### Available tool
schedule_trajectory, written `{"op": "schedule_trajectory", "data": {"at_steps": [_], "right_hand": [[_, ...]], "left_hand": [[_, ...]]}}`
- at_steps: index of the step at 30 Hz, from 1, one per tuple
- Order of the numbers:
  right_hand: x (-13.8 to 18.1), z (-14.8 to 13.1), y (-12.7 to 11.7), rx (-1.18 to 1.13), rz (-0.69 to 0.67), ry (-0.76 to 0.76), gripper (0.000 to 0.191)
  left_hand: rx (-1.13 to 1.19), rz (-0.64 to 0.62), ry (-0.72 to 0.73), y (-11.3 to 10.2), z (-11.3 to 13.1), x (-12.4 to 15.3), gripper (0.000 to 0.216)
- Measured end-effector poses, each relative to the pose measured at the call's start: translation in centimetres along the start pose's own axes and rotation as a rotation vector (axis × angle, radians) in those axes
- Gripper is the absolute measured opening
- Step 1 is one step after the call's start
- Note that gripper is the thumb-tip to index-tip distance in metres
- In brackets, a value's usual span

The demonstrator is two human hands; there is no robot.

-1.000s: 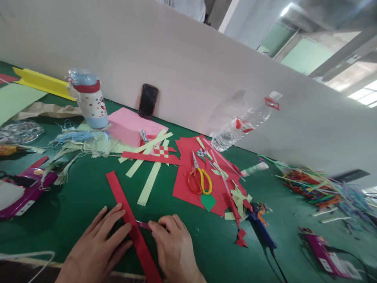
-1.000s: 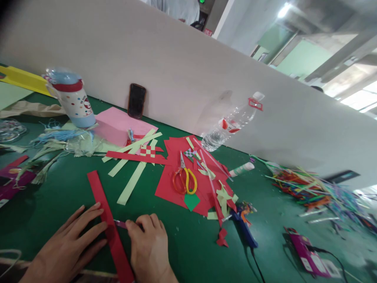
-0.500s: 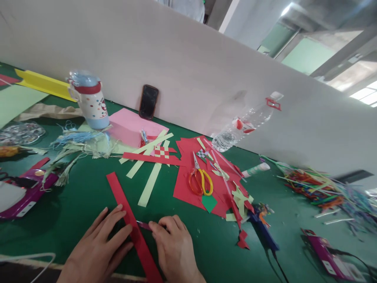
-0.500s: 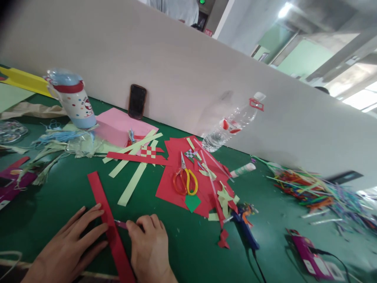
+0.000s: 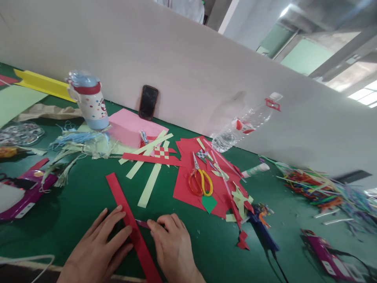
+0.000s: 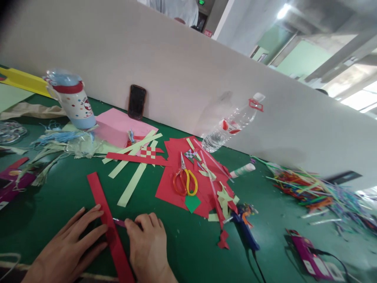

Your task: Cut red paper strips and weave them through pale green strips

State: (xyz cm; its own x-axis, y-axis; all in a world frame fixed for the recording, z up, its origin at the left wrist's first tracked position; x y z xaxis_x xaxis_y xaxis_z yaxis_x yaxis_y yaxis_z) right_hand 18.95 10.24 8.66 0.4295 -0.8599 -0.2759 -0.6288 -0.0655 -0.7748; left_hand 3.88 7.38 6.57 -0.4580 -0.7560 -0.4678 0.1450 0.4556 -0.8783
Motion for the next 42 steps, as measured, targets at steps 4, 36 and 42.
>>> {"op": "schedule_trajectory", "data": {"at_steps": [4, 36, 42], "right_hand": [[-0.3, 0.0, 0.4, -0.011, -0.005, 0.016, 0.028], [-1.2, 0.3, 0.8, -0.016, -0.014, 0.011, 0.029], [-1.1, 0.0, 0.6, -0.003, -0.029, -0.006, 0.027]], "left_hand": [[-0.005, -0.002, -0.003, -0.1, -0.1, -0.1, 0.02], [-0.001, -0.032, 0.01, 0.3, -0.3, 0.2, 0.022], [0.145, 0.037, -0.147, -0.7, -0.3, -0.4, 0.019]]}}
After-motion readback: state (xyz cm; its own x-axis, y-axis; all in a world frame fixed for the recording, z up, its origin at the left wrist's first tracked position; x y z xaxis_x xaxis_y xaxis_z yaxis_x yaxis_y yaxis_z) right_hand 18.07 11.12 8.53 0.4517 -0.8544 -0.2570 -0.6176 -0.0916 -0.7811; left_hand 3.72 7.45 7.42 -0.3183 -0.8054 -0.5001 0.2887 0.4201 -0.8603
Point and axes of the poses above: each hand's wrist, its own x-axis away from the middle knuckle, its own y-axis out of the palm, z = x × y, the point moved 9 cm from there along -x, towards the middle knuckle, and after that the axes turned 13 degrees about -x, right-handed, at the moved point
